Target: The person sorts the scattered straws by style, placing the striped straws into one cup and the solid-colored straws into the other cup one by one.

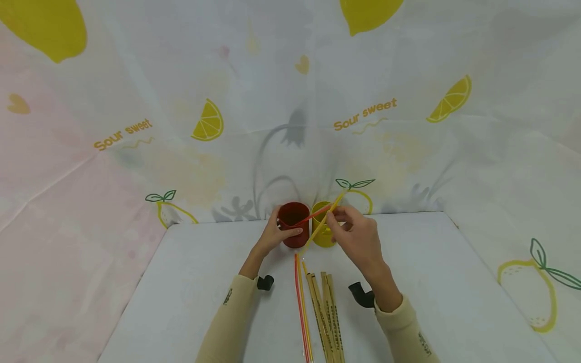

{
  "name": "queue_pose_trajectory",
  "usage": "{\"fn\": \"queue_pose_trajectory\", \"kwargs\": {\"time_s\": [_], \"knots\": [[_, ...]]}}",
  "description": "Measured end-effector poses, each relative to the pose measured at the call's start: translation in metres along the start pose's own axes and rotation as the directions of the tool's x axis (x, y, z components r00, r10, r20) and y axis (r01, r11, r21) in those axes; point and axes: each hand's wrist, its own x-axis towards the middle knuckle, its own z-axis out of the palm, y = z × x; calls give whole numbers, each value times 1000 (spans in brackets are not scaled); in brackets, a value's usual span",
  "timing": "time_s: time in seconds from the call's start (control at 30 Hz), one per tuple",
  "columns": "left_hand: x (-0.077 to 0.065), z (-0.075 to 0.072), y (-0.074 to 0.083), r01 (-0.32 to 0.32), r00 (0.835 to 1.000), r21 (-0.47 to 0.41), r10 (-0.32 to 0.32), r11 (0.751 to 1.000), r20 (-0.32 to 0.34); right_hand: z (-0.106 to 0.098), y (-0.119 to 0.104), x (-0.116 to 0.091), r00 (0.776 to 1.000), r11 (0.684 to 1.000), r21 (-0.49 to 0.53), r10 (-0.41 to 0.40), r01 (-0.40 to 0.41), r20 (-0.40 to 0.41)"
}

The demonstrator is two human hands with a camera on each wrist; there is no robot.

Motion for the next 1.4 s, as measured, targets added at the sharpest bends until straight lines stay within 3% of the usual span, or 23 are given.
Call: {"fn": "queue_pose_trajectory", "kwargs": {"time_s": [0.2,0.43,0.57,1.07,1.4], "knots": [[1,0,-3,-8,1000,2,8,1000,7,2,2,3,992,997,9,-72,73,-99],[14,4,-38,-16,998,18,17,1000,-52,5,-3,7,962,989,6,-140,146,-235],[13,4,-37,17,998,22,-15,1000,-67,8,-5,9,948,988,-9,-151,155,-280],[12,4,-38,-6,998,6,7,1000,-59,33,34,6,972,996,-22,-93,90,-216],[11,3,-33,7,999,19,-7,1000,-39,50,54,6,992,996,-87,28,-38,-121]]}}
